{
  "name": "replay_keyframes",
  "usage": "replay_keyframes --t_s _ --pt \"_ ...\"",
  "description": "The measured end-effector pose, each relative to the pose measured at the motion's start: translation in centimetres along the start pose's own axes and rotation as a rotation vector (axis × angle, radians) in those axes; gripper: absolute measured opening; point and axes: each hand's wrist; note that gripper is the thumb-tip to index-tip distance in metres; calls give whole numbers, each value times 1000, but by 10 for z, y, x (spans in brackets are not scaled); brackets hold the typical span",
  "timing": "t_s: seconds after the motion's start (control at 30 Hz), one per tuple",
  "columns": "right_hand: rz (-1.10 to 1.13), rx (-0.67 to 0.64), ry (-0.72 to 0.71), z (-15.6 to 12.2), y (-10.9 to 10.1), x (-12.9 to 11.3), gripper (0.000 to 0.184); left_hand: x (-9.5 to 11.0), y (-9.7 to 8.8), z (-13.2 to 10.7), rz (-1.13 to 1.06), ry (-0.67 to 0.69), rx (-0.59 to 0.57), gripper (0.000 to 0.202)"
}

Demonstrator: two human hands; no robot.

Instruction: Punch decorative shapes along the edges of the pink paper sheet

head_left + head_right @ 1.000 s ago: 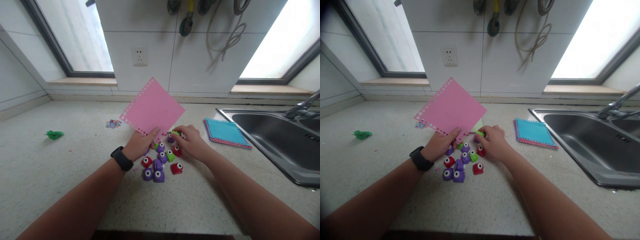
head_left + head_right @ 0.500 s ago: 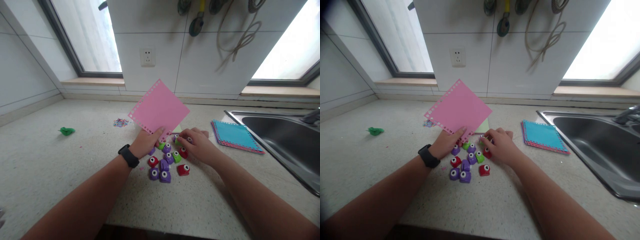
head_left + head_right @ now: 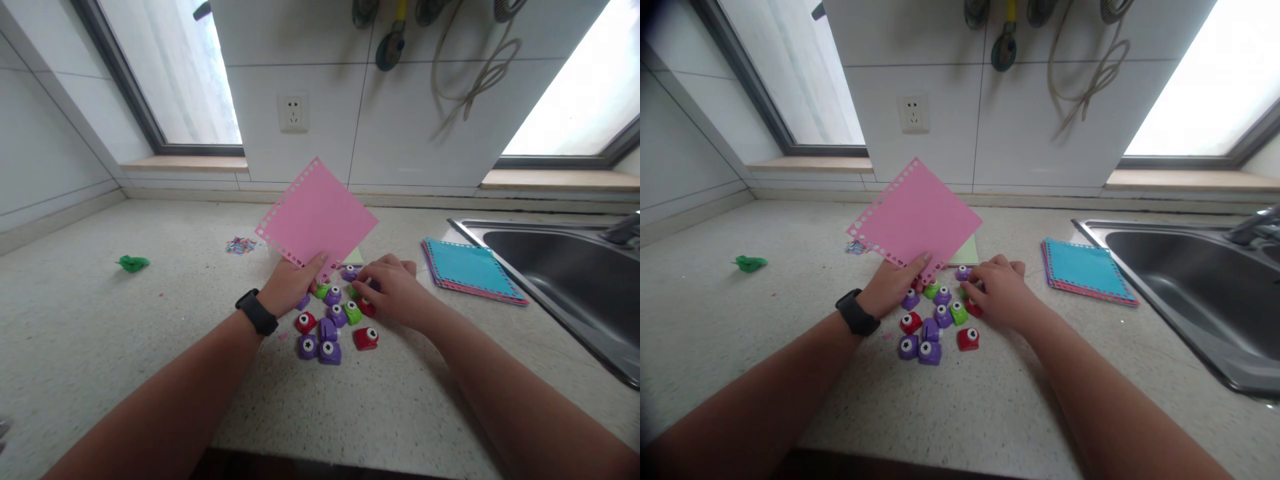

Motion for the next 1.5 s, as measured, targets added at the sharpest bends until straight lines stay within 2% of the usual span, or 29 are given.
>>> replay_keyframes --t_s 0.17,0.43,0.57,0.67,0.73,0.8,0.9,0.93,1.0,1.13,1.23,1.33,1.5 --pt "15 56 36 0 -6 -4 23 -2 0 0 -5 9 2 48" --pt "-17 359 155 -3 -23 13 18 0 -2 2 -72 6 39 44" --pt "36 395 105 -4 -26 17 17 3 -5 3 -145 35 109 34" --pt "126 311 -51 -7 -26 4 17 5 -8 5 -235 57 143 35" --pt "172 179 -167 -10 -25 -12 19 7 -10 7 -283 85 159 36" --pt "209 28 -262 -13 -22 -31 28 9 -11 8 -301 112 188 34" --pt "202 -182 -334 -16 -15 -53 45 10 -12 7 -244 85 196 36" --pt "188 -209 -342 -16 -12 -57 46 10 -12 6 -224 72 190 37" --pt "160 -229 -334 -16 -7 -61 45 9 -12 4 -207 62 184 39" --pt "104 -152 -267 -13 1 -58 39 5 -12 -1 -240 80 237 38" --pt "79 -98 -212 -13 0 -55 36 3 -13 -2 -276 76 281 36" --pt "80 -119 -218 -13 -4 -53 32 0 -18 -4 -313 55 295 36" --pt "56 -168 -284 -13 -7 -49 44 -15 -38 -32 -266 -19 266 36"
Point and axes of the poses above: each hand's wrist, its own z-axis towards the middle knuckle, its own y-axis out of the palm, x = y × z, and after that the axes turned 7 degrees about z, right-handed
